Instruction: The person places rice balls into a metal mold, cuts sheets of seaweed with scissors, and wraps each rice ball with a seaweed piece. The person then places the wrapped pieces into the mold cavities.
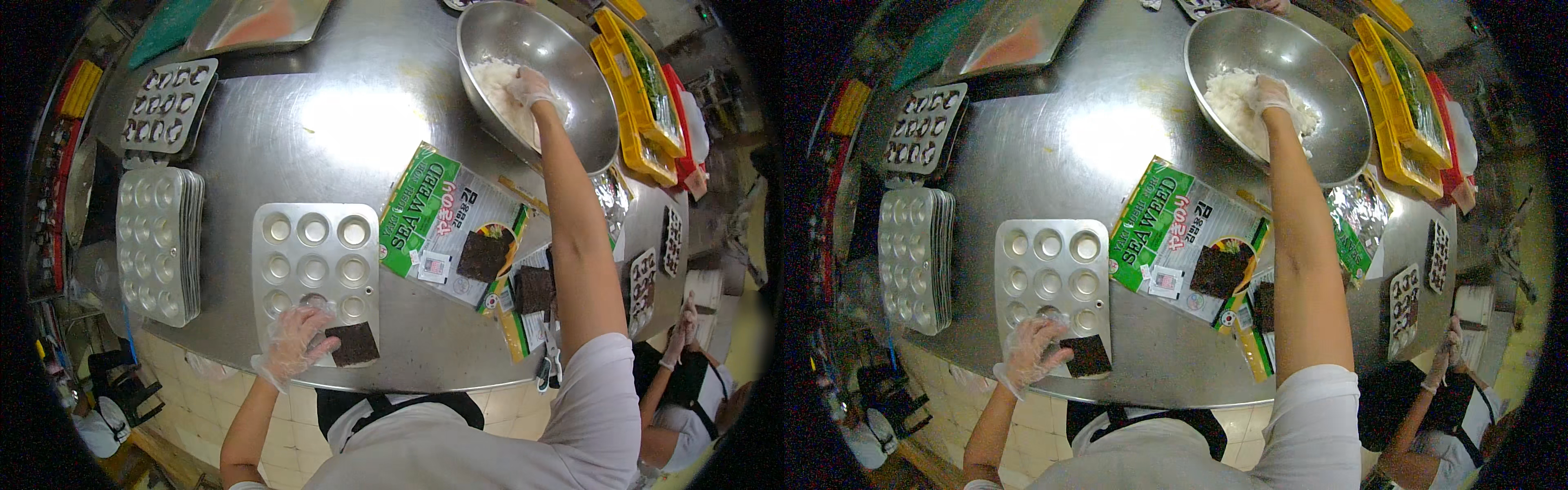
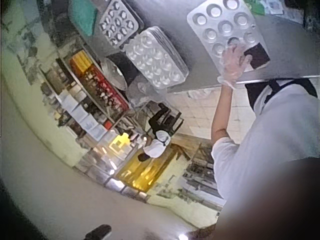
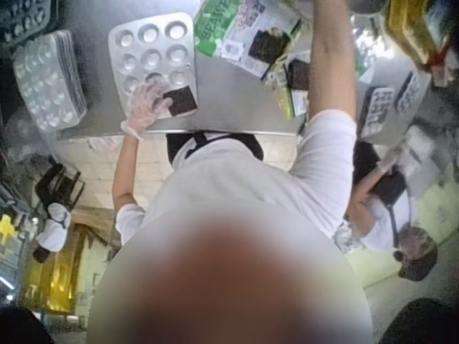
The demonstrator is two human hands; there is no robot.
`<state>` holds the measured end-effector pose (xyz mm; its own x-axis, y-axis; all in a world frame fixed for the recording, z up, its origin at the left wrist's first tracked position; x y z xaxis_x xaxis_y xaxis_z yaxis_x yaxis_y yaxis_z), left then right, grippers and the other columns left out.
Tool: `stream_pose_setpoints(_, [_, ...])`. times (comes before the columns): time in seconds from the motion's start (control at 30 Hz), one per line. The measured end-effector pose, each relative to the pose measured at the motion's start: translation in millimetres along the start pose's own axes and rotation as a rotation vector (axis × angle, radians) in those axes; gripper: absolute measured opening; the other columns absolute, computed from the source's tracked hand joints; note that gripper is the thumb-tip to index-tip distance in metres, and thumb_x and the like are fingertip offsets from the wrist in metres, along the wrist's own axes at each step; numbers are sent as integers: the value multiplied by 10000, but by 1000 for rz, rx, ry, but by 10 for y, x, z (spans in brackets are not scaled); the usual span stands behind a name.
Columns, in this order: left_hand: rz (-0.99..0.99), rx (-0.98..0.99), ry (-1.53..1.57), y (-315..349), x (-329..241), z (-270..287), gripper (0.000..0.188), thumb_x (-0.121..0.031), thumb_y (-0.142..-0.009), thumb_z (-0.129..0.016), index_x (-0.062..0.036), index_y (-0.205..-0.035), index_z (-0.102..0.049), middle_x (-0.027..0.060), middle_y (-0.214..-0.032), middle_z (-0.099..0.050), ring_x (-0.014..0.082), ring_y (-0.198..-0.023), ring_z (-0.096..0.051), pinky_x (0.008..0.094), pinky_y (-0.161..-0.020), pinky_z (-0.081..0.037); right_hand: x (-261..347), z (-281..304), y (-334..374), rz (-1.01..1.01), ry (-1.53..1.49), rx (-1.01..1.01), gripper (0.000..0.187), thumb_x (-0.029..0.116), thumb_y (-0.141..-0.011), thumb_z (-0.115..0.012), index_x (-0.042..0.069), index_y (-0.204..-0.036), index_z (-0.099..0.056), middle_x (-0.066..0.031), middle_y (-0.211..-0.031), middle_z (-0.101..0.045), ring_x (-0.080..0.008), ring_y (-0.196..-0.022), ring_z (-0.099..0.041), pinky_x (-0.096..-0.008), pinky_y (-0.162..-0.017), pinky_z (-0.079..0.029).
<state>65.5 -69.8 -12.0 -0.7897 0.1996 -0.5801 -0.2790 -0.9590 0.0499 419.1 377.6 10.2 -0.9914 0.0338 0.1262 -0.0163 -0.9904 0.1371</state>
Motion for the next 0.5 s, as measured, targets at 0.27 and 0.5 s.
stream_pose_setpoints(0.27, [-27, -10, 13, -36, -24, 23, 431, -333, -710, -683, -147, -1070, -538, 91, -1020, -518, 279, -969, -487, 412, -829, -374, -549, -71, 166, 10, -1327, 228, 251, 110, -726, -647, 9, -940, -564, -113, -889, -613, -236, -835, -602, -384, -758, -502])
stream_pose_setpoints(0.5, [-7, -31, 13, -12, -11, -30, 401, -316, -733, -651, -130, -1067, -530, 88, -1050, -516, 288, -1018, -464, 431, -876, -345, -252, 497, 934, 211, -1553, 135, 267, 233, -821, -584, 32, -987, -530, -74, -915, -591, -187, -890, -566, -337, -886, -431])
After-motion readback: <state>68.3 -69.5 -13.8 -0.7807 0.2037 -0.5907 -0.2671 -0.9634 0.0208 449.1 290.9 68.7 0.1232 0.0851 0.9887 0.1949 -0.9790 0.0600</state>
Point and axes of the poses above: each hand's wrist, its own y-axis away from the middle knuckle, its own z-axis out of the back of the hand, x = y × z, the point moved 3 cm from there along -y, towards the middle knuckle
